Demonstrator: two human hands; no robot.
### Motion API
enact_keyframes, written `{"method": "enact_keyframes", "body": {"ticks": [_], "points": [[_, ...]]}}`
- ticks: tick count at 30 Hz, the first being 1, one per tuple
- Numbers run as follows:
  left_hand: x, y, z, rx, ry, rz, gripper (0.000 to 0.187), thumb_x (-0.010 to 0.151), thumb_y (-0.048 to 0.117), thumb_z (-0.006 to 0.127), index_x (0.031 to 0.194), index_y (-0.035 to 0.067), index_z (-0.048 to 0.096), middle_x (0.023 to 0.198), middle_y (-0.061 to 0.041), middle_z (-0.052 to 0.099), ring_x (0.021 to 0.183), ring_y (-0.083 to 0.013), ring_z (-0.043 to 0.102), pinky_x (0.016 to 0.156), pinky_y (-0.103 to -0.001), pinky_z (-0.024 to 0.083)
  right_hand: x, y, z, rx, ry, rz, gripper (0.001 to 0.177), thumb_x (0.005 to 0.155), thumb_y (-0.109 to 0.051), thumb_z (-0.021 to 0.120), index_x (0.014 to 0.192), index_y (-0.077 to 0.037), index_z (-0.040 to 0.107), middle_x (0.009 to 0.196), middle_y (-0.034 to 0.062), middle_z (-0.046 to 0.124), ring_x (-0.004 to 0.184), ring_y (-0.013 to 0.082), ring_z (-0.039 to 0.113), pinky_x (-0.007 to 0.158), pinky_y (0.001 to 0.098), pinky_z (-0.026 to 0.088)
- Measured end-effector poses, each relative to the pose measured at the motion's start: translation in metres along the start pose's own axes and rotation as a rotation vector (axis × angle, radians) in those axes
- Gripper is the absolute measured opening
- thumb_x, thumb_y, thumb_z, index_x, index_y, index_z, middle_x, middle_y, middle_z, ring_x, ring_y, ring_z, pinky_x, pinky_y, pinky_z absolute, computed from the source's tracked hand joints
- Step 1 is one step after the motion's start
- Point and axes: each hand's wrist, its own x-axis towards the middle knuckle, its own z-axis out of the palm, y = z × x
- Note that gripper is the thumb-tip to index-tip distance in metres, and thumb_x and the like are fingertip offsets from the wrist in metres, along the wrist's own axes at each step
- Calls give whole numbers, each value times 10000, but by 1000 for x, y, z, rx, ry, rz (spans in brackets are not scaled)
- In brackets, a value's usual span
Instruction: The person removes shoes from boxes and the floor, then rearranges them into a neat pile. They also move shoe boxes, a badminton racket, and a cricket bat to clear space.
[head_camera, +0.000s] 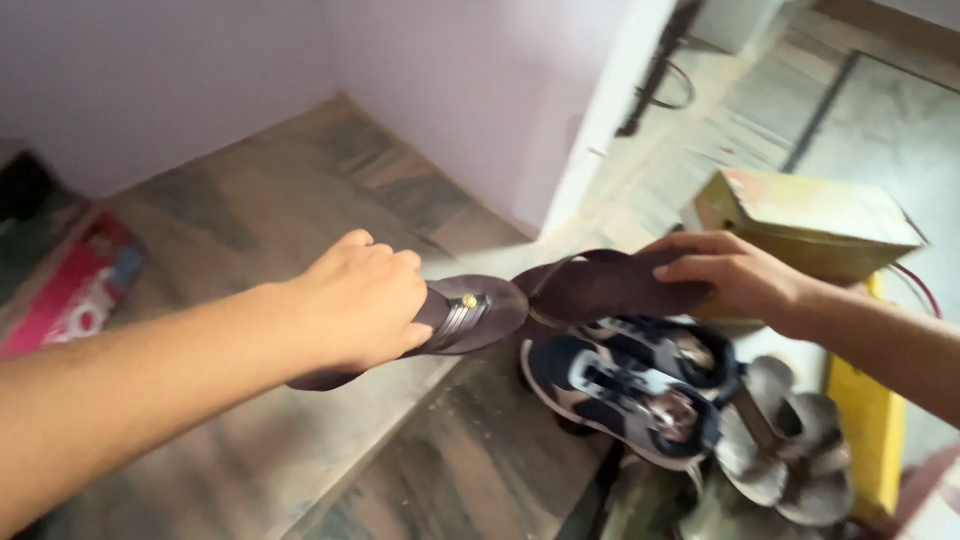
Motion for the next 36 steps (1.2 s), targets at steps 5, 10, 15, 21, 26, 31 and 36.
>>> {"method": "enact_keyframes", "body": {"ticks": [5, 10, 15, 21, 26, 31, 36], "points": [[69, 42, -21, -17, -36, 113, 462, 888, 457, 674, 914, 1, 745, 970, -194, 697, 949, -369, 687, 876, -483, 501, -21, 27, -63, -44, 113, 87, 436, 875, -167, 590, 1290, -59, 671, 1182, 109, 719, 1061, 209, 689, 946, 351, 555], [129, 101, -26, -126, 36, 253, 458, 884, 447, 689, 938, -6, 735, 969, -213, 698, 947, -390, 693, 854, -494, 543, -46, 72, -149, -126, 189, 143, 460, 864, -184, 596, 1298, -62, 690, 1232, 77, 725, 1125, 186, 671, 986, 356, 524], [184, 170, -11, -483, 382, 388, 296, 843, 294, 713, 910, 6, 698, 1028, -201, 649, 917, -411, 675, 813, -511, 540, -78, 124, -229, -117, 221, 384, 498, 870, -177, 646, 1346, -34, 665, 1276, 94, 727, 1180, 181, 662, 1075, 332, 470], [233, 248, 1, -765, 501, 474, 143, 829, 45, 612, 925, 53, 719, 1040, -179, 659, 940, -401, 687, 830, -485, 550, -110, 187, -295, 32, 273, 502, 536, 907, -192, 630, 1391, 36, 619, 1308, 161, 711, 1169, 216, 668, 1079, 372, 481], [263, 304, 7, -897, 509, 448, 229, 803, -28, 575, 951, 53, 729, 1057, -194, 661, 950, -409, 686, 851, -487, 546, -140, 235, -327, 216, 384, 536, 555, 922, -169, 572, 1430, 54, 543, 1299, 232, 679, 1144, 276, 678, 1004, 451, 543], [293, 351, 22, -935, 398, 352, 211, 804, -3, 580, 964, 8, 717, 1110, -240, 629, 997, -425, 671, 898, -480, 539, -155, 295, -339, 323, 353, 572, 571, 935, -125, 543, 1473, 53, 469, 1285, 273, 628, 1091, 324, 673, 955, 492, 574], [314, 381, 37, -987, 103, 182, 258, 821, 70, 600, 1041, -28, 692, 1286, -252, 527, 1110, -444, 631, 969, -501, 518, -145, 298, -310, 418, 204, 585, 580, 920, -113, 515, 1472, 39, 425, 1270, 242, 626, 1082, 295, 688, 934, 493, 598]]}}
